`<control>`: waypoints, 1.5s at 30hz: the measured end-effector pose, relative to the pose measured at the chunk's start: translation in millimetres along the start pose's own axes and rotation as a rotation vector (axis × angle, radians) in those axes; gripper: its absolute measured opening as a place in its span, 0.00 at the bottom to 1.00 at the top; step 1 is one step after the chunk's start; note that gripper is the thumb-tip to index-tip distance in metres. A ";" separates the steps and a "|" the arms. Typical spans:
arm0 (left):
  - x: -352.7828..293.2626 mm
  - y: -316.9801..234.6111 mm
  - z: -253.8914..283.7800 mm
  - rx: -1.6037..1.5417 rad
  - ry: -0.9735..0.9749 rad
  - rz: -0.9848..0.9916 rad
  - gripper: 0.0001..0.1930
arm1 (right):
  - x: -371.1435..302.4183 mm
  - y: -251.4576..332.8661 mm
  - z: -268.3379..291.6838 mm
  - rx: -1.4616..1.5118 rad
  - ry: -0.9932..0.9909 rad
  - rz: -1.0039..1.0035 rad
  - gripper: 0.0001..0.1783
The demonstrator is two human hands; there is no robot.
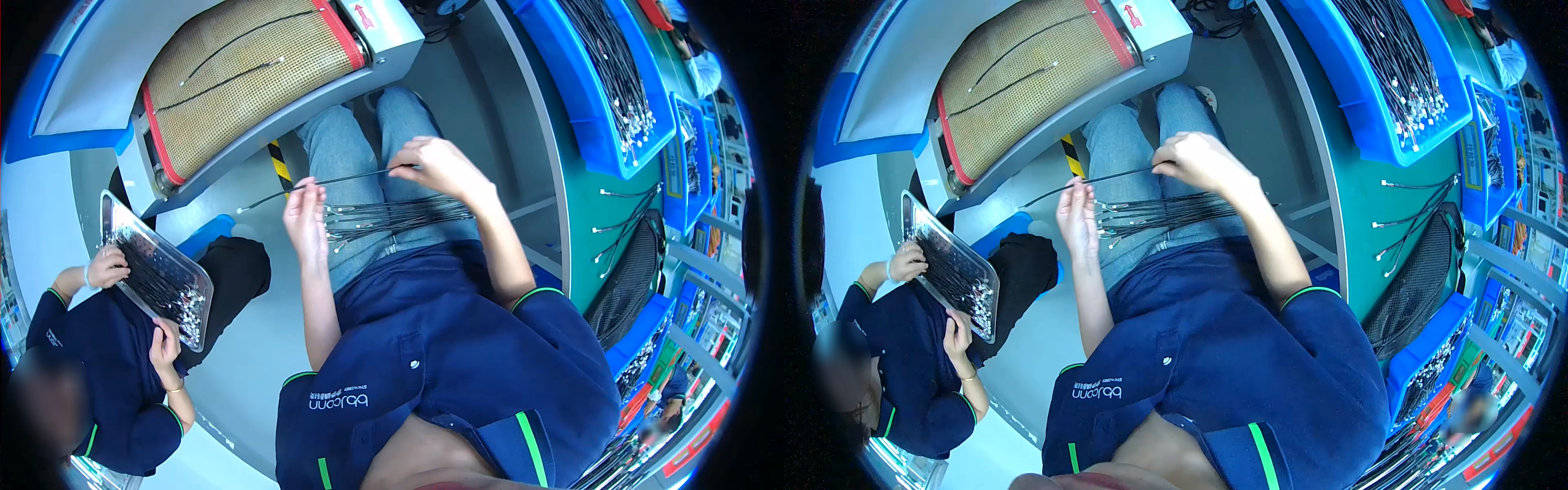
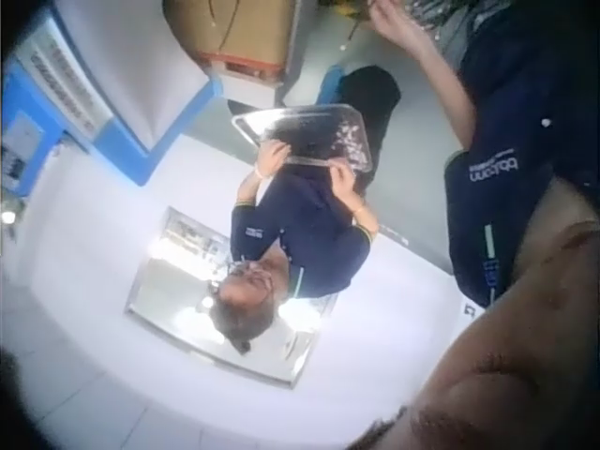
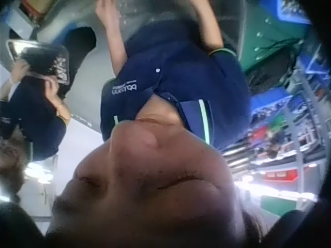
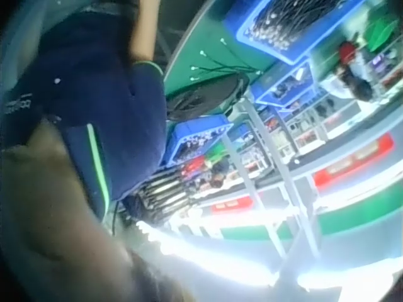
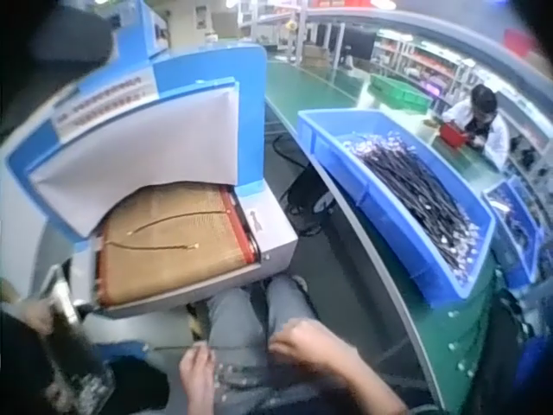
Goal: The person assembles wire harnesses by hand, picking up wires and organizing them at an electronics factory workstation.
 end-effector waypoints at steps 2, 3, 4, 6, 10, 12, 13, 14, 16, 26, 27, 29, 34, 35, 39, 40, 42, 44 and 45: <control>4.8 0.0 9.6 -0.019 -0.030 -0.044 0.09 | -5.3 -16.5 8.2 0.022 -0.021 -0.028 0.09; 5.0 2.4 12.6 -0.019 -0.026 -0.040 0.09 | -6.9 -21.3 9.7 0.053 -0.025 -0.048 0.08; 5.3 2.8 12.3 -0.028 -0.032 -0.047 0.09 | -7.8 -24.5 12.3 0.082 -0.029 -0.068 0.08; 6.6 5.4 15.4 -0.038 -0.036 -0.052 0.09 | -9.2 -26.0 12.3 0.141 -0.061 -0.056 0.08; 7.3 8.9 17.0 -0.107 -0.005 -0.082 0.10 | -11.3 -21.8 17.0 0.147 -0.150 0.017 0.07; 6.5 7.7 15.6 -0.108 -0.006 -0.087 0.10 | -12.5 -22.2 14.1 0.133 -0.202 0.072 0.07; 5.5 6.8 16.1 -0.095 -0.021 -0.088 0.10 | -13.8 -20.8 14.0 0.118 -0.250 0.131 0.08; 4.8 6.6 16.9 -0.083 -0.035 -0.088 0.09 | -14.1 -20.7 12.7 0.119 -0.249 0.131 0.08; 4.7 7.4 18.1 -0.086 -0.042 -0.093 0.09 | -15.0 -19.0 10.5 0.074 -0.263 0.147 0.08; 8.8 13.1 30.5 -0.058 -0.067 -0.116 0.09 | -9.6 -30.1 -4.2 0.201 -0.263 0.123 0.07; 8.5 14.7 31.1 -0.058 -0.068 -0.116 0.09 | -9.9 -29.6 -4.3 0.190 -0.258 0.130 0.07; 7.2 14.8 28.3 -0.054 -0.061 -0.119 0.09 | -10.7 -29.6 -4.9 0.178 -0.253 0.135 0.06; 3.8 14.3 24.1 -0.070 -0.041 -0.123 0.09 | -13.3 -31.4 -3.0 0.215 -0.273 0.138 0.06; 3.2 14.8 23.7 -0.071 -0.035 -0.125 0.09 | -14.1 -32.6 -3.1 0.215 -0.273 0.138 0.06; 0.2 16.6 23.3 -0.063 -0.040 -0.131 0.09 | -17.1 -36.2 -4.1 0.272 -0.203 0.114 0.06; 0.1 18.0 23.6 -0.064 -0.032 -0.131 0.09 | -17.7 -37.3 -4.7 0.285 -0.175 0.094 0.07; -0.5 20.3 24.2 -0.065 -0.025 -0.130 0.09 | -18.9 -38.6 -5.0 0.280 -0.154 0.086 0.07; -1.1 22.6 25.4 -0.068 -0.018 -0.130 0.09 | -19.4 -41.2 -8.1 0.275 -0.132 0.079 0.08; -1.4 23.8 26.1 -0.068 -0.018 -0.129 0.09 | -19.0 -42.6 -10.5 0.281 -0.109 0.080 0.08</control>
Point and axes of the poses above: each hand's wrist, its own x-axis towards the middle knuckle, its own z-axis out of the back of the hand, y = z × x, the point moved 5 cm from there along x, towards the middle knuckle, and after that the axes turned 12 degrees about -z, right-handed, at the moved point
